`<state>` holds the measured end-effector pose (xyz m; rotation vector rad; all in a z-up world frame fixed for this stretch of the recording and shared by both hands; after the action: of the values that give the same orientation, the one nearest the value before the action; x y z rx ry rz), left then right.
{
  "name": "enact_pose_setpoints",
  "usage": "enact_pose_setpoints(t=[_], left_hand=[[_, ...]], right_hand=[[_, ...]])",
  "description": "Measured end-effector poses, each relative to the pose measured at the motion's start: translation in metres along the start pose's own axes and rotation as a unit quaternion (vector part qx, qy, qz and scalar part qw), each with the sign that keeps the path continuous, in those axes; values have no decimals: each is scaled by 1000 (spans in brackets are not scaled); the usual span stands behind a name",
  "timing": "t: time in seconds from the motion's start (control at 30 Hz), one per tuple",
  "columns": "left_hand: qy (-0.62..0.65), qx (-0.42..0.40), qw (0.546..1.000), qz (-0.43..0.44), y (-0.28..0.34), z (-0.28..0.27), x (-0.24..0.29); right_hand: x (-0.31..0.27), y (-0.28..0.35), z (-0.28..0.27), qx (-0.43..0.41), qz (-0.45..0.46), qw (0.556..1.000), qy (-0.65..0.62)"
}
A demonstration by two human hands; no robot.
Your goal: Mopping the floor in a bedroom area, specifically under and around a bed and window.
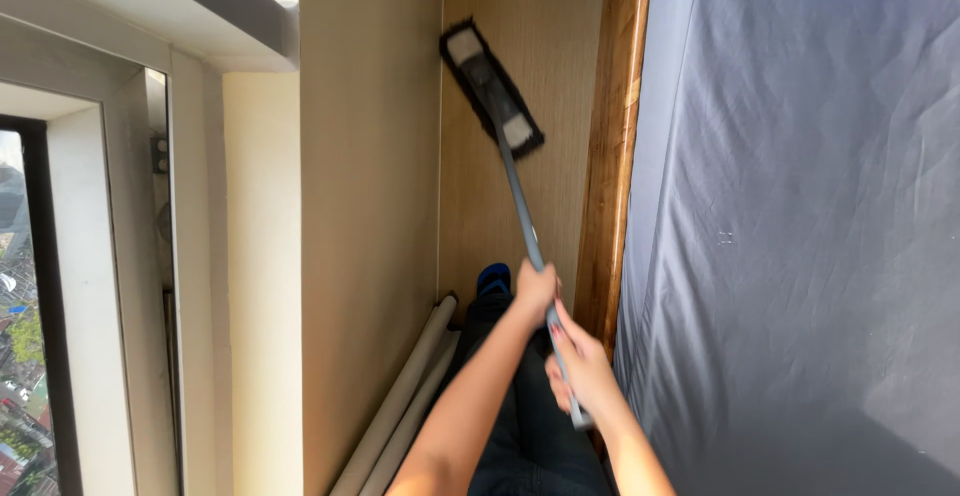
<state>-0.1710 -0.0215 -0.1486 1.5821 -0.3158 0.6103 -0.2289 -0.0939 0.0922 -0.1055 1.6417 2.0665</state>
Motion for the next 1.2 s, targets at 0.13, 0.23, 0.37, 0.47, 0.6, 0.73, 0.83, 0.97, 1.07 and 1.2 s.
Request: enact_pose_setpoints(t=[0.13, 0.23, 0.37, 0.47, 0.6, 0.73, 0.83, 0.97, 1.07, 1.2], left_hand=[[15, -6, 1000, -16, -49, -9, 46], [36, -21, 999, -21, -48, -6, 39], [86, -20, 994, -64, 14, -3, -6], [111, 5, 987, -113, 93, 1, -35], [140, 20, 981, -132, 166, 3, -97], [147, 26, 975, -165, 208, 5, -128], [111, 37, 981, -157, 207, -1, -132], [77, 40, 989, -118, 186, -13, -122], [78, 29, 990, -112, 174, -7, -122], [53, 32, 992, -109, 181, -4, -131]], right_hand=[[-46, -26, 36, -22, -5, 999, 41], [-45, -13, 35, -16, 1, 995, 96], [-24, 34, 21, -3, 27, 982, 189], [9, 75, -5, -10, 83, 974, 212], [59, 114, -48, -4, 143, 965, 219], [124, 119, -94, -15, 134, 974, 184], [139, 119, -94, 10, 124, 989, 81], [135, 114, -81, 60, 141, 988, 23], [112, 116, -73, 54, 141, 989, 6], [166, 88, -116, 63, 130, 989, -12]])
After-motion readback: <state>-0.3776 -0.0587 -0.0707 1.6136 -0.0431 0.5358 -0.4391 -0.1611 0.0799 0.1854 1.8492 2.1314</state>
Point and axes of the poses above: each hand's wrist, its own y-axis away from the middle knuckle, its own z-axis out of the palm, x = y × z, the point moved 9 cm from there along -y, towards the middle knuckle, and after that the axes turned 10 degrees about -y, right-handed, at the moved point
